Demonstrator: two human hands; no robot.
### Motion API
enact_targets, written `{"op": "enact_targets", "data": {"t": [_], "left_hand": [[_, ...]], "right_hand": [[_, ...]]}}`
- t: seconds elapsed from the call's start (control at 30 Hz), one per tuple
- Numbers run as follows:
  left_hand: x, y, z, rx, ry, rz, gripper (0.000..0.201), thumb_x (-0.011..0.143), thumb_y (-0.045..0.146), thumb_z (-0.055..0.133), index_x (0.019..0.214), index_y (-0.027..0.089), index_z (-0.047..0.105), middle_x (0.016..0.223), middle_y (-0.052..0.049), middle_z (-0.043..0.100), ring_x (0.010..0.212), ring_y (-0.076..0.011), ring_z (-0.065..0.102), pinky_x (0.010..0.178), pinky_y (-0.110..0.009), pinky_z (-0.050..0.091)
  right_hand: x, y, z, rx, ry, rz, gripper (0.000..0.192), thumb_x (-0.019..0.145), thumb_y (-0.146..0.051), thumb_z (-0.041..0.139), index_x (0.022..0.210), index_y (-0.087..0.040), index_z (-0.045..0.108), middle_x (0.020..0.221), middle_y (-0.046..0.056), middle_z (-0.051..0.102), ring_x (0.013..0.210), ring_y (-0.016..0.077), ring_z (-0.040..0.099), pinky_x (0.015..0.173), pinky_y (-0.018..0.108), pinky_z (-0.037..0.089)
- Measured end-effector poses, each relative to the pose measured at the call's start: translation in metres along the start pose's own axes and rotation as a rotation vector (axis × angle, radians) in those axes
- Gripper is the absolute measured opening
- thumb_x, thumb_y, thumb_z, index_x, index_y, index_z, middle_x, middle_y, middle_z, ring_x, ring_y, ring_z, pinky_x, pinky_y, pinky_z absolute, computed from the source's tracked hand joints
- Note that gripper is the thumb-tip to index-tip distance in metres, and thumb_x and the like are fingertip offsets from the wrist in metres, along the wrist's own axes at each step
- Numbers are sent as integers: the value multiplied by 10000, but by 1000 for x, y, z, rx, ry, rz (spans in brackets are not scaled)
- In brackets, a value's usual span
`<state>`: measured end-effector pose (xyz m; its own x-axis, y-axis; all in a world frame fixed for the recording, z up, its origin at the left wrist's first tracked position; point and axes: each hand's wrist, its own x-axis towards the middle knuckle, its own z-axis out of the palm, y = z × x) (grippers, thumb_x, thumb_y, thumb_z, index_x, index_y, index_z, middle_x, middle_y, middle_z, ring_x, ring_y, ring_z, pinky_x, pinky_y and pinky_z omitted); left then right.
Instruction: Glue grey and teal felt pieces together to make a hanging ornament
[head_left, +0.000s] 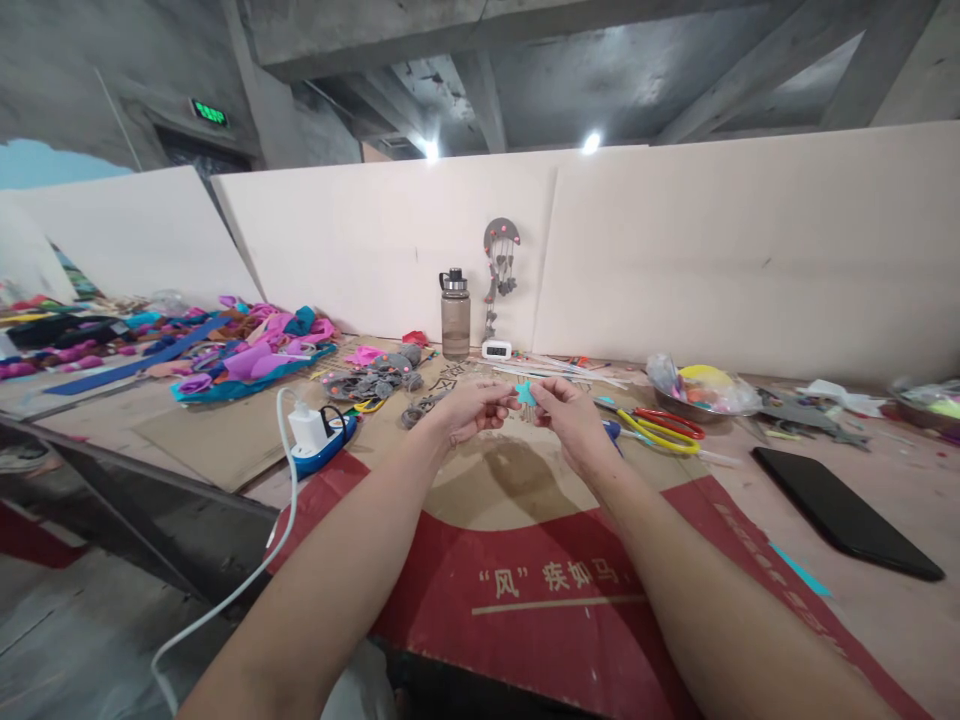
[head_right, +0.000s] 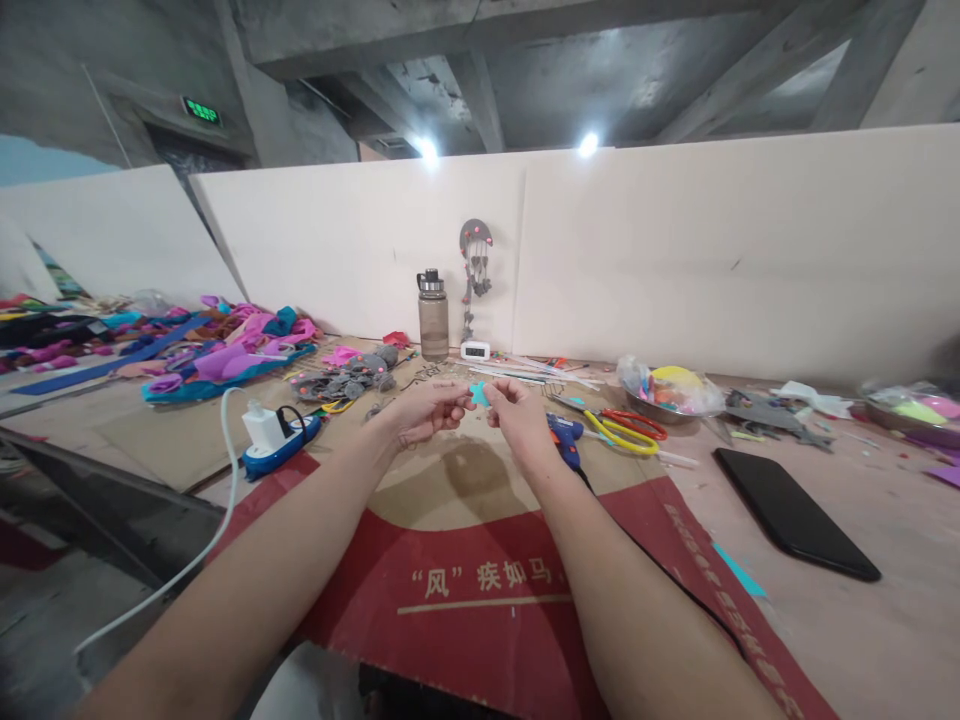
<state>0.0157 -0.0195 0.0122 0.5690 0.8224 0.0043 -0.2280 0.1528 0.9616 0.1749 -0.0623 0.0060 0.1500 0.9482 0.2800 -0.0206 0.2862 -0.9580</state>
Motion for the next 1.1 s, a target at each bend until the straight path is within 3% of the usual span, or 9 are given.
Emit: {"op": "enact_targets", "data": {"t": [0.1,0.23,0.4,0.6,0.67,0.73,0.87,0.97,1.1], "left_hand": [[3,-2,-2,20,31,23,285,722,382,719,802,122,633,722,-32,614,521,-50,512,489,-176,414],[1,-3,1,111,15,74,303,639,361,784,732,118,627,598,18,535,492,-40,468,467,-159,369],[2,-3,1,220,101,94,295,599,348,792,727,126,646,558,33,524,464,-40,438,466,-173,347],[-2,-10,4,578,6,19,184,638,327,726,649,146,693,458,15,528,404,-68,404,418,-197,285],[-3,-13,6,746,-44,-16,124,643,280,704,633,157,711,436,8,535,401,-88,420,420,-215,297],[-3,-15,7,854,-19,32,65,623,227,704,623,163,716,465,2,567,429,-100,446,437,-222,306],[2,-14,6,712,121,240,124,682,285,681,707,166,704,565,6,594,477,-84,444,459,-210,301],[3,-10,7,499,136,308,211,722,361,665,754,152,666,586,11,573,474,-70,449,462,-204,310],[2,-7,10,399,121,373,237,710,367,694,761,141,647,633,-9,604,502,-72,508,476,-205,334]], "right_hand": [[-1,2,0,-39,10,34,333,607,-477,704,699,-185,573,558,-52,497,479,73,419,483,230,393],[-2,3,0,-41,6,47,304,616,-449,702,686,-179,584,538,-48,502,470,76,429,485,236,400],[2,6,-2,-9,52,76,278,710,-454,589,760,-182,591,667,-9,565,510,89,489,506,253,445],[5,8,-4,-35,105,91,165,639,-271,621,774,-187,578,667,-26,562,492,70,461,486,225,421],[4,7,-4,-36,95,88,162,638,-265,618,774,-187,577,663,-29,558,487,66,453,479,219,413],[2,6,-2,-30,75,82,168,653,-301,623,767,-188,573,667,-26,561,491,68,455,480,219,415],[0,6,0,-24,38,70,244,654,-391,669,728,-191,549,619,-38,538,494,73,457,484,224,415],[-1,7,1,-32,31,73,284,634,-400,704,756,-189,558,608,-52,522,499,71,459,485,222,419],[0,8,2,-39,12,75,293,653,-400,693,798,-181,563,674,-38,563,521,67,473,488,217,429]]}}
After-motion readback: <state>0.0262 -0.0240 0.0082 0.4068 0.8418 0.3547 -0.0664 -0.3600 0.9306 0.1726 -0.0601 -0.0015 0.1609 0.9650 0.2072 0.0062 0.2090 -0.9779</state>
